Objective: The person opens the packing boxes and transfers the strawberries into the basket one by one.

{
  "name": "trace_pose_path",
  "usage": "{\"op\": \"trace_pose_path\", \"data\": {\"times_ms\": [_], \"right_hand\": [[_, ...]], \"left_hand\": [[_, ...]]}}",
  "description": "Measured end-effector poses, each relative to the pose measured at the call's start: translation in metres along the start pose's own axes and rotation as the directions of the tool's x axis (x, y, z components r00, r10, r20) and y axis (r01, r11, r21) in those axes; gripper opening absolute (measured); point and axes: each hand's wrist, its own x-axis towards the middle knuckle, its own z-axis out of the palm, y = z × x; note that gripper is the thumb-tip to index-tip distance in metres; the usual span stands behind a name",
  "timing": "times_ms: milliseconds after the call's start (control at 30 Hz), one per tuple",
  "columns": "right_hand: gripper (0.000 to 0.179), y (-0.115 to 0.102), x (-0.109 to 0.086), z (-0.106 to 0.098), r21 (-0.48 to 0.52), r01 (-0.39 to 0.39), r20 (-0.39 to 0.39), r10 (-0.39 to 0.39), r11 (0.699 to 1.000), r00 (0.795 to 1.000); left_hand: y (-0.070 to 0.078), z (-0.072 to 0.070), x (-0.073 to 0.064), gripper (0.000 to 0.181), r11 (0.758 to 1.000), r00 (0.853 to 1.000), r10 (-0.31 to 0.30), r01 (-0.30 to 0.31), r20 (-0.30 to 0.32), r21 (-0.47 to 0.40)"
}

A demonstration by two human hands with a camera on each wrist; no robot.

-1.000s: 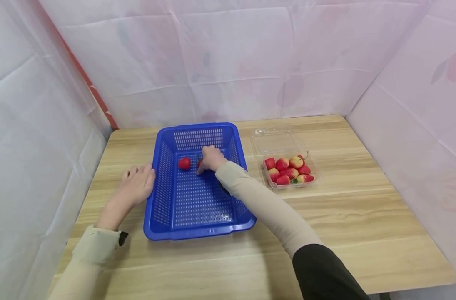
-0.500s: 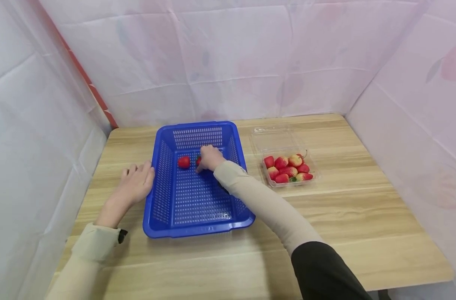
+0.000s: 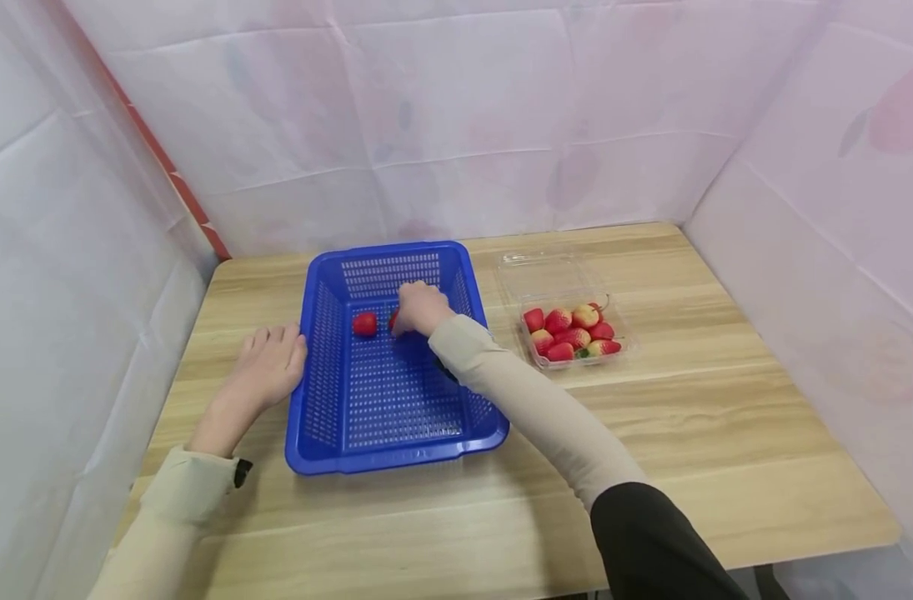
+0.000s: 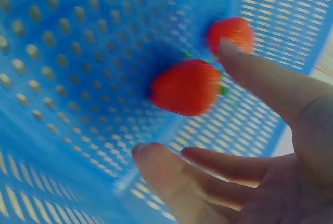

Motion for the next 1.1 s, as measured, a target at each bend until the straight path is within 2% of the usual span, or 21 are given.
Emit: {"op": "trace_pose_path", "data": {"times_ms": [133, 300, 400, 500, 633, 800, 900, 1000, 1100], "right_hand": [[0.049, -0.007, -0.01, -0.015, -0.037, 0.007, -0.049, -0.009, 0.999, 0.999], [0.05, -0.013, -0.022, -0.034, -0.046, 0.036, -0.052, -0.038, 0.998, 0.998], [0.048, -0.011, -0.028, -0.044, -0.037, 0.062, -0.07, -0.065, 0.997, 0.995], [0.04, -0.002, -0.034, -0.055, -0.038, 0.097, -0.128, -0.101, 0.995, 0.987], [0.021, 0.021, -0.041, -0.066, -0.023, 0.162, -0.23, -0.163, 0.987, 0.959], [0.007, 0.065, -0.051, -0.075, 0.032, 0.251, -0.341, -0.225, 0.968, 0.913], [0.017, 0.094, -0.059, -0.077, -0.007, 0.266, -0.39, -0.248, 0.964, 0.887], [0.024, 0.121, -0.066, -0.076, -0.027, 0.257, -0.393, -0.247, 0.966, 0.886], [0.024, 0.146, -0.071, -0.072, -0.014, 0.274, -0.367, -0.26, 0.962, 0.893]], "left_hand": [[0.0, -0.001, -0.001, 0.038, 1.0, 1.0, 0.012, -0.012, -0.023, 0.013], [-0.001, -0.001, -0.001, 0.034, 0.999, 0.998, 0.029, -0.027, -0.047, 0.033], [-0.001, 0.0, -0.001, 0.033, 0.999, 0.998, 0.038, -0.035, -0.057, 0.041], [0.0, 0.0, 0.001, 0.033, 0.997, 0.996, 0.054, -0.051, -0.066, 0.055], [0.003, -0.001, 0.003, 0.033, 0.995, 0.996, 0.065, -0.06, -0.065, 0.074], [0.007, -0.002, 0.003, 0.034, 0.996, 0.997, 0.058, -0.054, -0.051, 0.076], [0.007, -0.001, 0.002, 0.034, 0.996, 0.997, 0.061, -0.058, -0.049, 0.07], [0.006, 0.001, 0.001, 0.033, 0.996, 0.997, 0.056, -0.052, -0.051, 0.069], [0.005, 0.001, 0.0, 0.033, 0.997, 0.997, 0.05, -0.046, -0.051, 0.068]]}}
